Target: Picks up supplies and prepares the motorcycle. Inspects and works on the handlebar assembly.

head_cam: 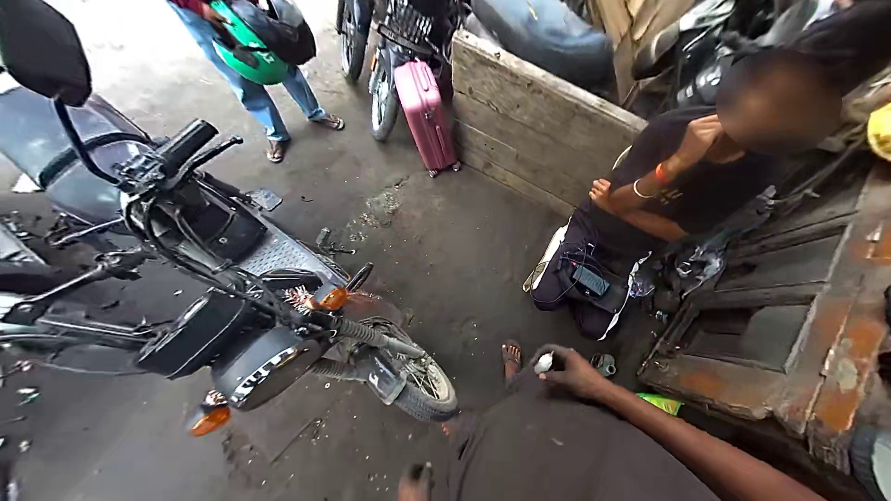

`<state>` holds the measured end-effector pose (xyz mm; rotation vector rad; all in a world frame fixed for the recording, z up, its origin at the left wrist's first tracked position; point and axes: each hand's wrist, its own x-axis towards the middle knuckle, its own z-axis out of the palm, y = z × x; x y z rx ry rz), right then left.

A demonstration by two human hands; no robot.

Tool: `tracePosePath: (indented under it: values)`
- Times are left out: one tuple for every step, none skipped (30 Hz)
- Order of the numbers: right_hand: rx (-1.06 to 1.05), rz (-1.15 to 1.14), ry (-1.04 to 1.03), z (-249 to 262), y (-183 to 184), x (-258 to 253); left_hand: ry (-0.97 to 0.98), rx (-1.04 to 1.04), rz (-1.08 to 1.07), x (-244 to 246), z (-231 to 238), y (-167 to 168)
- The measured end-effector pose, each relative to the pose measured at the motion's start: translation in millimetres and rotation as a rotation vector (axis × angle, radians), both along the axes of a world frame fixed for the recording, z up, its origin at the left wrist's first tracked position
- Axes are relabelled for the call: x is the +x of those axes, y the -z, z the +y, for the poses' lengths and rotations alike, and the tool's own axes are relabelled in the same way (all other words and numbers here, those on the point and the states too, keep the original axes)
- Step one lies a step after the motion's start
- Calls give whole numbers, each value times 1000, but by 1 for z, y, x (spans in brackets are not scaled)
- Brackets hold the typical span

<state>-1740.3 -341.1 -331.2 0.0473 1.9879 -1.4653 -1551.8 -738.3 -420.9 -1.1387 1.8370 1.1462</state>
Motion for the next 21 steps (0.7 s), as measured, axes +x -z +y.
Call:
tracePosePath:
  values:
    - [-13, 18, 65, 9, 1, -15, 52, -13, 27, -21, 6, -3]
    - [-25, 32, 120, 13, 0, -30, 87, -27, 49, -41, 12, -7]
    - [-28, 44, 160, 13, 2, -45, 112, -45, 75, -61, 15, -10]
    - [-41, 57, 188, 10, 5, -60, 130, -62, 107, -80, 18, -13]
    - [-57, 79, 202, 6, 12, -76, 143, -75, 136, -98, 20, -15]
    - [-80, 100, 210, 0, 19, -93, 153, -82, 157, -116, 22, -16]
    - [-111, 118, 215, -8, 24, -110, 164, -85, 167, -133, 23, -16]
    - [-142, 130, 213, -17, 26, -126, 173, -84, 170, -149, 23, -14]
    - [-162, 129, 206, -27, 25, -142, 177, -83, 170, -166, 23, -11]
    - [-170, 117, 200, -36, 22, -158, 186, -79, 162, -184, 23, -7]
    - [-158, 100, 185, -44, 18, -174, 202, -74, 144, -204, 21, 0]
    - [-135, 85, 169, -51, 16, -194, 217, -71, 135, -231, 19, 10]
    - [-118, 75, 158, -58, 21, -215, 233, -68, 133, -260, 17, 22]
    - [-107, 65, 156, -63, 28, -230, 254, -62, 119, -284, 15, 32]
    - [-98, 50, 176, -69, 37, -243, 280, -56, 97, -307, 12, 42]
    - [-97, 34, 206, -76, 49, -259, 302, -46, 80, -333, 10, 56]
    - [-105, 11, 231, -82, 64, -277, 323, -37, 65, -359, 10, 72]
    - [-112, -17, 246, -89, 82, -295, 344, -23, 53, -382, 10, 92]
    - [-122, -42, 253, -97, 105, -313, 364, -12, 39, -404, 10, 115]
    - [-135, -65, 249, -107, 131, -331, 384, -14, 20, -425, 9, 144]
    - [-133, -87, 235, -118, 159, -347, 401, -22, -15, -445, 7, 178]
